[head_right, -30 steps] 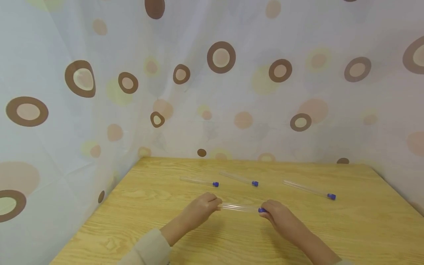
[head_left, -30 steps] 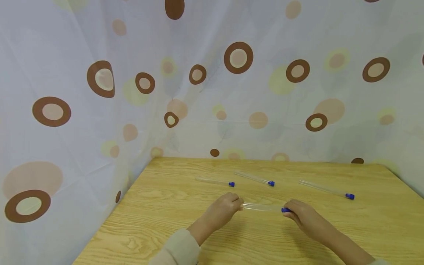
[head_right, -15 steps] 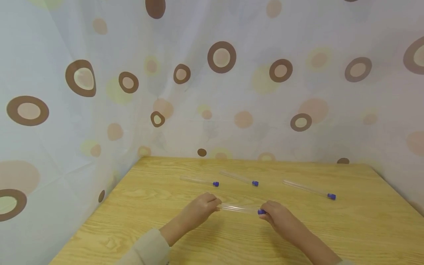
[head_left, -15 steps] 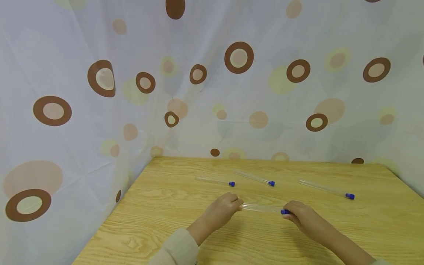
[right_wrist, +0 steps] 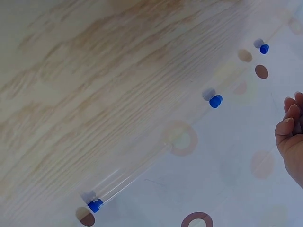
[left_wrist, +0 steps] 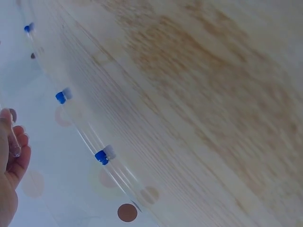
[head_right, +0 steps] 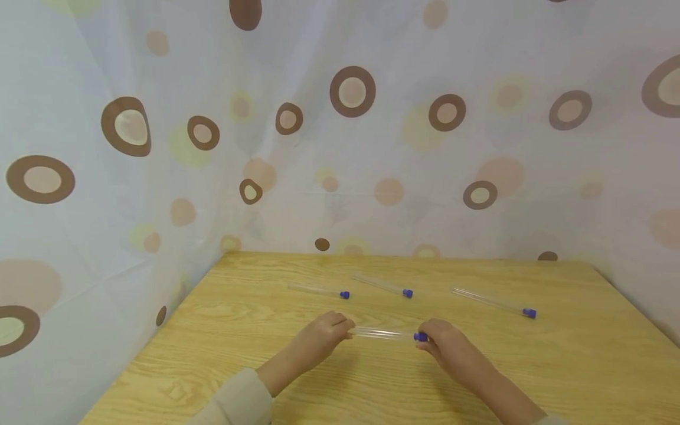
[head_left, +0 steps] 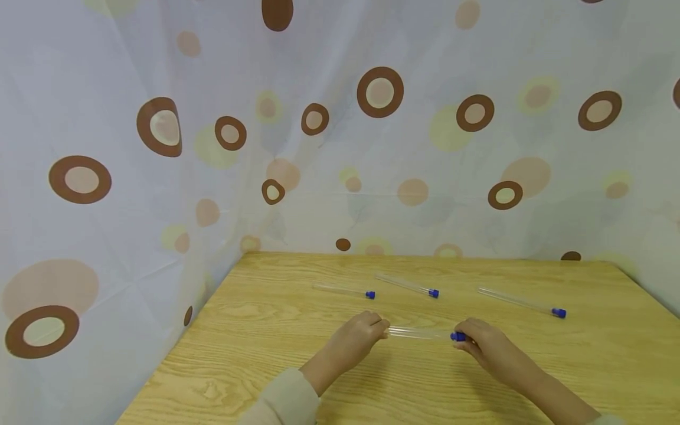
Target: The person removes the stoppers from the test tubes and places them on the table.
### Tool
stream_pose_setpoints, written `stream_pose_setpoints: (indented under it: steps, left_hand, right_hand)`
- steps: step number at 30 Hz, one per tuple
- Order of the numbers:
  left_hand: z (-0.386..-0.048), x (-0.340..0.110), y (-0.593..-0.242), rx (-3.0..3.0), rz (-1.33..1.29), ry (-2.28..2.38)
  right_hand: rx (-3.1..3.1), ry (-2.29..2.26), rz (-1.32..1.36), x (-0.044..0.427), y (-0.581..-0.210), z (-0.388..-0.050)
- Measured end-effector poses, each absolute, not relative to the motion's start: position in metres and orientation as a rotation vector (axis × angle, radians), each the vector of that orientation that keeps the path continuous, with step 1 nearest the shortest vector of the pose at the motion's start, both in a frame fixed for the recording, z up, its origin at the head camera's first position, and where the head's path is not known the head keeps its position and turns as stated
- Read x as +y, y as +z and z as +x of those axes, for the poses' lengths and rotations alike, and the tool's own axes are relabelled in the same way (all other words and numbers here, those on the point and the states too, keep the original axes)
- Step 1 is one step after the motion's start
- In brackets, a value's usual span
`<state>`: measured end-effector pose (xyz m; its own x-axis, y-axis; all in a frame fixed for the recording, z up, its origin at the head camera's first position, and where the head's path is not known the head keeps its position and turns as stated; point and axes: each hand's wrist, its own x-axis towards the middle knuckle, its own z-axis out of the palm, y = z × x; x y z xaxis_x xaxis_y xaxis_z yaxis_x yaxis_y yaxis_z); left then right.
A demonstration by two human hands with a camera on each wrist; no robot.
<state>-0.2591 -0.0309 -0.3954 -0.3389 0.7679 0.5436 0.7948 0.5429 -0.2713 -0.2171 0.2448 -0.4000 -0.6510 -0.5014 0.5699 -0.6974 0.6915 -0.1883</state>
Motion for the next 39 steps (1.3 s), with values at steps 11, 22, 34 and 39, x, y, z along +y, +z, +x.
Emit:
stream_pose_setpoints:
  steps: [11, 22, 34, 39]
  left_hand:
    - [-0.2596, -0.0305, -0.3942, -2.163, -1.244, -0.036]
    - [-0.2593, -0.0324, -0.3949, -2.154, -1.218, -0.02]
    - [-0.2636, -0.0342, -0.3983, -2.144, -1.211, -0.064]
    - [-0.266, -0.0356, -0.3971, -2.135, -1.194, -0.041]
  right_hand:
    - [-2.45, 0.586, 0.884, 0.2471, -0.3973, -0.2169]
    - [-2.459, 0.601, 0.883, 0.2472, -0.3981, -0.2182]
    - [-2.434, 0.588, 0.815, 0.2512, -0.4008, -0.2187]
    - [-2.415, 0.577, 0.803, 0.2528, -0.4014, -0.2194]
